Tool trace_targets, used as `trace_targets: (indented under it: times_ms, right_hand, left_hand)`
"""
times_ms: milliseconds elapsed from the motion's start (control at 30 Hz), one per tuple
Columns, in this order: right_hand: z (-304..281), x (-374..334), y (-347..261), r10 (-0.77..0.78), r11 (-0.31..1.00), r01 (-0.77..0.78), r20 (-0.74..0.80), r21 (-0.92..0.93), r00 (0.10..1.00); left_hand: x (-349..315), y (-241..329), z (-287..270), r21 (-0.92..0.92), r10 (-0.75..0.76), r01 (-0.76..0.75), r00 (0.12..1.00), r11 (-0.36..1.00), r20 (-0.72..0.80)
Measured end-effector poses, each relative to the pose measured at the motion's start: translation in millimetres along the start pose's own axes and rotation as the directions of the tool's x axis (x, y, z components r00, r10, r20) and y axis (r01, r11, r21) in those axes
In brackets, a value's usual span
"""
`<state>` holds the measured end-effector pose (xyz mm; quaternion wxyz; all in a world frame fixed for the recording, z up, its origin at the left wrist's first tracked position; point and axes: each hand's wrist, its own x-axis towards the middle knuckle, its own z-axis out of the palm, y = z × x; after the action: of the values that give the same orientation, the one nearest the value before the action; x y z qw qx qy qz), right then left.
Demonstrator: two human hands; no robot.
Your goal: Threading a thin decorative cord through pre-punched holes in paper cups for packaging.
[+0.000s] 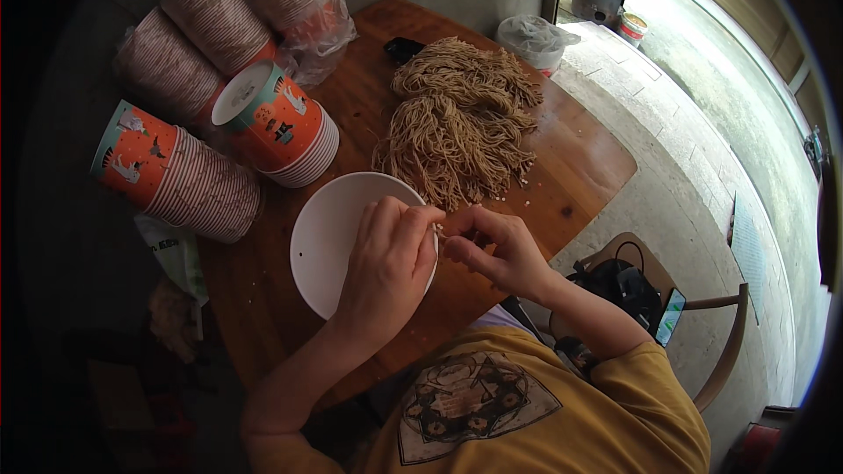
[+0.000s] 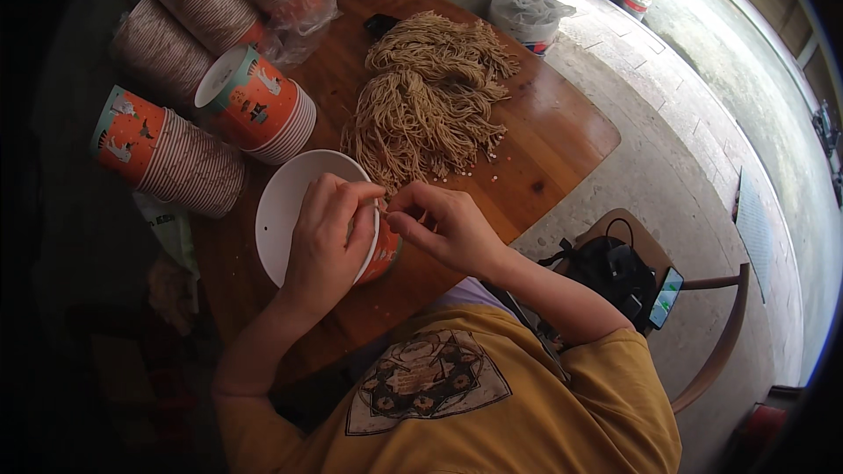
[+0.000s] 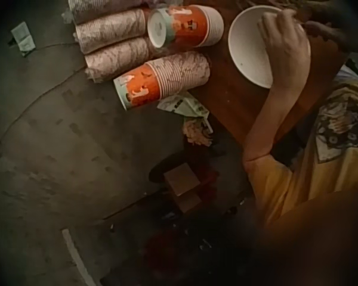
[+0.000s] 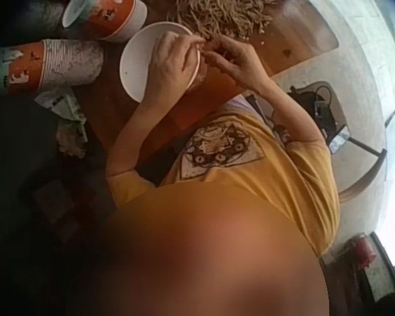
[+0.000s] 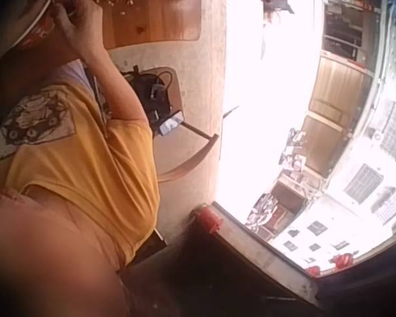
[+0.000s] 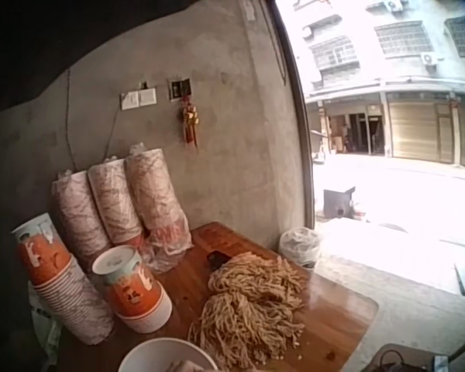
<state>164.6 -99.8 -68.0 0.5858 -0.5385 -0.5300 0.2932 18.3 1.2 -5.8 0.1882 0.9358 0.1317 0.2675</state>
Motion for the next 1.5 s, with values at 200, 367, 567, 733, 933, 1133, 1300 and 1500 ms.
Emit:
trace_targets:
  times_ms: [200, 367, 567, 733, 933, 1133, 1300, 1500]
  right_hand:
    - [1, -1, -1, -0.085, 0.99, 0.087, 0.017, -0.113, 0.996]
    - [1, -1, 3, -0.177, 0.962, 0.178, 0.025, -0.206, 0.984]
    - [1, -1, 3, -0.259, 0.952, 0.249, -0.035, -0.175, 0.965]
    - [1, -4, 3, -0.221, 0.97, 0.211, -0.072, -0.118, 0.973]
    - [2, -3, 4, -0.295, 0.943, 0.289, -0.014, -0.164, 0.955]
    - [-4, -3, 4, -0.364, 0.894, 0.376, 0.093, -0.245, 0.927]
    - [-3, -5, -4, -0.258, 0.949, 0.271, 0.097, -0.163, 0.961]
    - [-5, 0, -23, -0.177, 0.98, 0.187, 0.122, -0.073, 0.977]
  left_hand:
    - [2, 1, 1, 0.06, 0.038, -0.037, 0.999, 0.998, -0.025]
    - [2, -2, 0, 0.028, 0.029, -0.028, 0.999, 0.999, -0.028]
    - [0, -2, -1, -0.044, -0.013, 0.012, 1.0, 0.999, -0.022]
    - [0, -1, -1, -0.06, -0.028, 0.026, 0.999, 0.998, -0.029]
    - [-1, -2, -4, -0.114, -0.071, 0.065, 0.996, 0.991, -0.045]
    - [-5, -1, -3, -0.142, -0.102, 0.098, 0.995, 0.985, -0.02]
    - [-9, 0, -12, -0.143, -0.093, 0.094, 0.996, 0.985, 0.015]
    - [-20, 16, -17, -0.103, 0.025, -0.014, 0.994, 0.995, 0.109]
